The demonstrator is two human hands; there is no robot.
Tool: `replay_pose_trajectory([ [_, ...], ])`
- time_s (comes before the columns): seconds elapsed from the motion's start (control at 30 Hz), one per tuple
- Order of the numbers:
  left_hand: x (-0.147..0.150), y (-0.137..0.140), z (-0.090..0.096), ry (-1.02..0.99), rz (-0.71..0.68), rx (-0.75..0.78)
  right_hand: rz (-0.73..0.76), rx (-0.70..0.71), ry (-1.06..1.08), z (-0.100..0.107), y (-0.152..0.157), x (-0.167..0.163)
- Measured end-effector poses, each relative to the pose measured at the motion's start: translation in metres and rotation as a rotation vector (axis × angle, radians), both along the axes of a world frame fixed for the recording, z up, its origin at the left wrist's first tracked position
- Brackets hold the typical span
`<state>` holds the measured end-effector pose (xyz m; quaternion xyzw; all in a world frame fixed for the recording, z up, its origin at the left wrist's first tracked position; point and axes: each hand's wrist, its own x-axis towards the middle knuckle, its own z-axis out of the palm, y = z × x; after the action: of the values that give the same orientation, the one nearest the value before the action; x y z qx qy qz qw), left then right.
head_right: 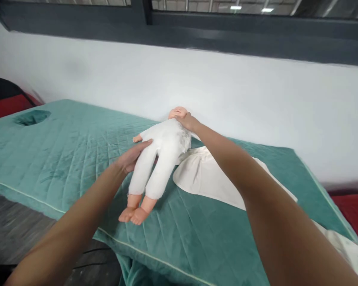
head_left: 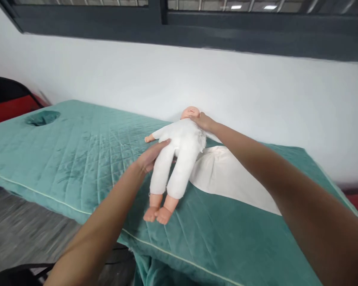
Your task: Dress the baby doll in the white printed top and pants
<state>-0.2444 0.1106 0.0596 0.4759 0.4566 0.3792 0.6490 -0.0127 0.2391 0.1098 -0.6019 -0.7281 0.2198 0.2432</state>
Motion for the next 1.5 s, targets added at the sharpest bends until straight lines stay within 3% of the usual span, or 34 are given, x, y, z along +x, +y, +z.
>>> replay_pose_trajectory([
  [0.1,0.066,-0.026,-0.005,0.112,-0.027,0.227,-0.144,-0.017,-0.071,0.016,-0.047,0.073],
  [0.23,0.155,-0.062,-0.022,0.302,-0.087,0.511,-0.301,-0.104,-0.074,0.003,-0.104,0.166],
  [0.33,0.203,-0.079,-0.033,0.249,-0.211,0.472,-0.367,-0.139,-0.078,-0.021,-0.131,0.210],
  [0.43,0.228,-0.087,-0.040,0.170,-0.271,0.355,-0.395,-0.153,-0.091,-0.039,-0.142,0.231],
  [0.53,0.227,-0.085,-0.046,0.143,-0.232,0.267,-0.383,-0.164,-0.139,-0.038,-0.142,0.242],
  [0.6,0.216,-0.075,-0.048,0.192,-0.170,0.263,-0.365,-0.143,-0.319,-0.025,-0.140,0.243],
  [0.7,0.195,-0.051,-0.051,0.468,0.051,0.519,-0.321,0.040,-0.629,-0.003,-0.134,0.224],
  [0.77,0.187,-0.034,-0.054,0.754,0.185,0.745,-0.178,0.169,-0.668,0.002,-0.128,0.193],
  [0.83,0.185,-0.020,-0.060,0.999,0.201,0.843,0.074,0.222,-0.699,-0.006,-0.118,0.154],
  [0.87,0.186,-0.015,-0.064,1.087,0.183,0.853,0.158,0.181,-0.732,-0.014,-0.112,0.135],
  [0.97,0.190,-0.009,-0.075,1.228,0.146,0.868,0.219,0.033,-0.781,-0.040,-0.093,0.096],
  [1.03,0.192,-0.007,-0.079,1.263,0.135,0.894,0.228,-0.025,-0.776,-0.050,-0.084,0.090],
  [1.17,0.189,0.000,-0.081,1.145,0.213,0.894,0.234,-0.017,-0.726,-0.044,-0.085,0.113],
  [1.3,0.183,0.008,-0.082,0.781,0.447,0.653,0.181,0.055,-0.586,-0.031,-0.104,0.140],
  [1.37,0.180,0.010,-0.083,0.613,0.488,0.558,0.197,0.054,-0.511,-0.028,-0.112,0.147],
  [1.5,0.176,0.012,-0.084,0.403,0.518,0.513,0.262,0.024,-0.534,-0.028,-0.120,0.153],
])
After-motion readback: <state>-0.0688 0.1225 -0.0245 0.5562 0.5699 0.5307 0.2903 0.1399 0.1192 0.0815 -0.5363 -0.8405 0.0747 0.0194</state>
